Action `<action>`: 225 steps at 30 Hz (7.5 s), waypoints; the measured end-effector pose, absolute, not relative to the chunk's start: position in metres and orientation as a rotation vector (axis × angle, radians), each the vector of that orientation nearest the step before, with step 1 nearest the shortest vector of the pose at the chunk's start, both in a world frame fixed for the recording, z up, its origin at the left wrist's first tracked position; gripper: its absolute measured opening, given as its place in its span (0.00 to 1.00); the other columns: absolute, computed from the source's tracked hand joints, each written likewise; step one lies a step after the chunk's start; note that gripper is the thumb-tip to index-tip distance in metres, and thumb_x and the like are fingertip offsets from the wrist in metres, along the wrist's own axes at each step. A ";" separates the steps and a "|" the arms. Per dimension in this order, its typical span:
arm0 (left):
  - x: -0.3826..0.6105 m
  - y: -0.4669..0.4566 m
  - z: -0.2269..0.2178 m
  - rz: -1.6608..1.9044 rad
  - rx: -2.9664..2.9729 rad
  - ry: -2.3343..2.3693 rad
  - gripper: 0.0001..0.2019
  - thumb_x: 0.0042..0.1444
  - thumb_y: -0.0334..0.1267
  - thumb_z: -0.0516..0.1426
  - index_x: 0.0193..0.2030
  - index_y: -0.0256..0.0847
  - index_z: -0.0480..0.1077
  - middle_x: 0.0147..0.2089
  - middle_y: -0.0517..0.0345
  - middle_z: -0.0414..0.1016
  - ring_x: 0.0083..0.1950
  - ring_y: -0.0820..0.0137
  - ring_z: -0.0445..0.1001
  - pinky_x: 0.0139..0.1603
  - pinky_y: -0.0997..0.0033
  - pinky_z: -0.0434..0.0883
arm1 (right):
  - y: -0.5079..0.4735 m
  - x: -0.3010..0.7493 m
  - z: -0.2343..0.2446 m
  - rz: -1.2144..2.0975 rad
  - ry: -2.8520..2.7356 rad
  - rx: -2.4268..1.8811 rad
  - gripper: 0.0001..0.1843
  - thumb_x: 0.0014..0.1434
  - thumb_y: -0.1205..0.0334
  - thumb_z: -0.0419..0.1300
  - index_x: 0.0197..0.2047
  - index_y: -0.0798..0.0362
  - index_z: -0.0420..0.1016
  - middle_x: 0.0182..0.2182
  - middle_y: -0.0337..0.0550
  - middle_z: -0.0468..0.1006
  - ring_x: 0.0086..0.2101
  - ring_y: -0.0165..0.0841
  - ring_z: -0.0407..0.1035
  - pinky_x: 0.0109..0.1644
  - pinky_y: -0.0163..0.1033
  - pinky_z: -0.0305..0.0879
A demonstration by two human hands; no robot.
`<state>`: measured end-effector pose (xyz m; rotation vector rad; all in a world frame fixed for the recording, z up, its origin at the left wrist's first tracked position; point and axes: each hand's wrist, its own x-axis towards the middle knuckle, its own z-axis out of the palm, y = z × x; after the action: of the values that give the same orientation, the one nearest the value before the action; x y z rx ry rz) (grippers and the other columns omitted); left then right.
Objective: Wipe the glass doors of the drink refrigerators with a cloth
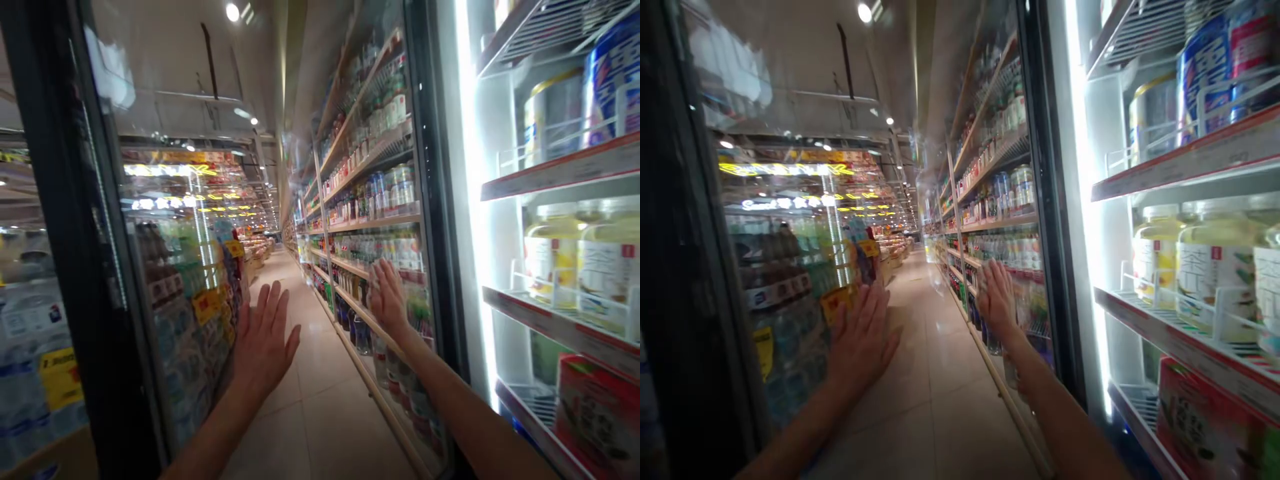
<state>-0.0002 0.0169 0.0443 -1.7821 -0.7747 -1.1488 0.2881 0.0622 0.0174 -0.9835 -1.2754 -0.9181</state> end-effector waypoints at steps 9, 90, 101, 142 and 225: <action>0.003 0.019 0.041 -1.174 -1.776 -0.779 0.33 0.60 0.42 0.50 0.68 0.38 0.40 0.65 0.43 0.56 0.67 0.57 0.52 0.66 0.50 0.46 | 0.065 0.294 0.023 -0.922 -1.242 -0.959 0.27 0.62 0.62 0.44 0.65 0.51 0.53 0.62 0.50 0.58 0.64 0.40 0.48 0.63 0.56 0.52; -0.020 0.006 -0.006 -1.111 -1.847 -0.835 0.32 0.59 0.39 0.51 0.68 0.38 0.44 0.63 0.48 0.61 0.68 0.65 0.51 0.68 0.60 0.44 | 0.037 0.211 -0.015 -1.078 -1.658 -0.778 0.32 0.60 0.66 0.49 0.66 0.46 0.48 0.61 0.46 0.63 0.63 0.39 0.50 0.64 0.53 0.53; -0.019 0.008 -0.008 -1.149 -1.817 -0.828 0.31 0.59 0.38 0.51 0.67 0.39 0.46 0.62 0.49 0.63 0.67 0.66 0.53 0.68 0.61 0.43 | 0.035 0.207 0.004 -1.079 -1.676 -0.713 0.30 0.59 0.66 0.50 0.65 0.48 0.52 0.59 0.46 0.65 0.63 0.37 0.50 0.65 0.50 0.52; -0.021 0.008 -0.011 -1.122 -1.832 -0.819 0.29 0.59 0.38 0.50 0.67 0.37 0.49 0.63 0.48 0.61 0.68 0.65 0.51 0.68 0.59 0.43 | 0.042 0.205 0.011 -1.036 -1.285 -0.867 0.32 0.61 0.68 0.46 0.68 0.50 0.44 0.64 0.50 0.56 0.65 0.41 0.44 0.64 0.55 0.50; -0.046 0.010 0.022 -1.243 -1.637 -0.800 0.30 0.59 0.39 0.51 0.67 0.38 0.47 0.63 0.43 0.62 0.69 0.63 0.49 0.68 0.55 0.45 | 0.063 0.254 0.080 -1.082 -1.482 -0.712 0.28 0.59 0.66 0.47 0.63 0.49 0.56 0.60 0.49 0.63 0.62 0.40 0.51 0.63 0.56 0.55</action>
<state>-0.0462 0.0103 0.0216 -1.6369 -0.8004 -1.2426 0.2538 0.0625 0.0795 -0.7118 -1.4824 -1.0823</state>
